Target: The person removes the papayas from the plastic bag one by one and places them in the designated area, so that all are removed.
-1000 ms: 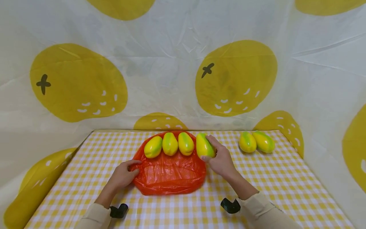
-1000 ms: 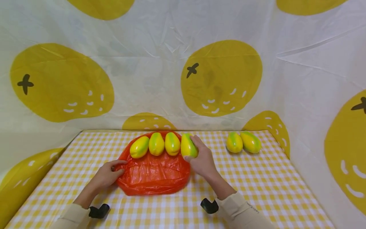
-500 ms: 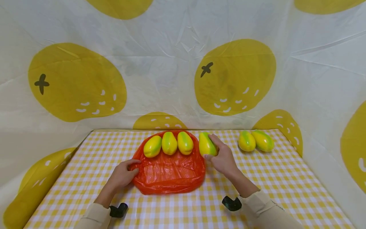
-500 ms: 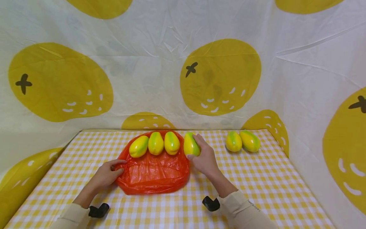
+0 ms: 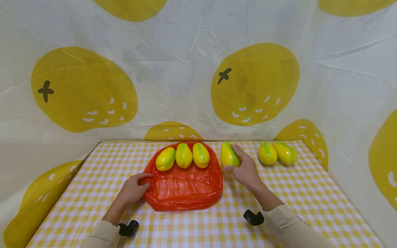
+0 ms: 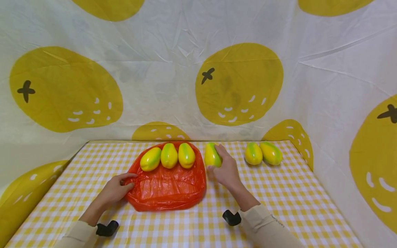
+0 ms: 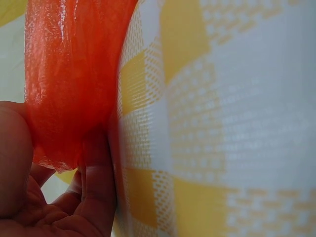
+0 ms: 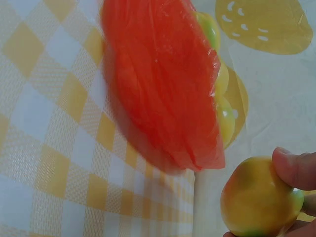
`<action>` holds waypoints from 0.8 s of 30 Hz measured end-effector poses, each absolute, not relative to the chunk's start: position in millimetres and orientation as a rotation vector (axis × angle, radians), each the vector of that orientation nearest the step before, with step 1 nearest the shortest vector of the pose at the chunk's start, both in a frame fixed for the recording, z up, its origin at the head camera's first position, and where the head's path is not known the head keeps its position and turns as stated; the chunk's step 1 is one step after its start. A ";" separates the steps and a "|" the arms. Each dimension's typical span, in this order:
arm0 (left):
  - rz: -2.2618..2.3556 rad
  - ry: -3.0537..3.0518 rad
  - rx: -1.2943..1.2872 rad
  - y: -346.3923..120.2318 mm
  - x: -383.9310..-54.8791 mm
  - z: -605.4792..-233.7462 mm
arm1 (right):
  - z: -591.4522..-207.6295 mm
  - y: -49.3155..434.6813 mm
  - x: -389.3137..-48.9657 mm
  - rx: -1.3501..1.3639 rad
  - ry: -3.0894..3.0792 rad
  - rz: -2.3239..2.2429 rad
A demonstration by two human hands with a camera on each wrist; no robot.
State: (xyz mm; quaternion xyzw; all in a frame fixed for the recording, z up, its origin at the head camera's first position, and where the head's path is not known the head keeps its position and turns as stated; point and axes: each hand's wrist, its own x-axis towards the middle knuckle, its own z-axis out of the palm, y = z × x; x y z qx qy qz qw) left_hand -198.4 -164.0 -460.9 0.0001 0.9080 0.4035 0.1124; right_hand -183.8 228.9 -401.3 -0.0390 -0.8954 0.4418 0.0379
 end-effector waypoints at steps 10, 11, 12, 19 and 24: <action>1.159 2.684 -0.002 -164.2 -198.5 -460.8 | -404.3 234.7 -187.6 -0.139 -2.753 1.328; 1.157 2.683 -0.005 -164.2 -198.2 -460.8 | -404.6 235.1 -188.2 -0.145 -2.754 1.329; 1.156 2.685 -0.005 -164.3 -198.2 -461.0 | -404.9 235.4 -188.7 -0.151 -2.754 1.330; 1.171 2.665 -0.010 -164.6 -199.1 -459.7 | -407.0 239.7 -192.7 -0.150 -2.746 1.322; 1.170 2.661 -0.007 -163.8 -198.8 -459.1 | -407.1 243.2 -194.0 -0.159 -2.738 1.334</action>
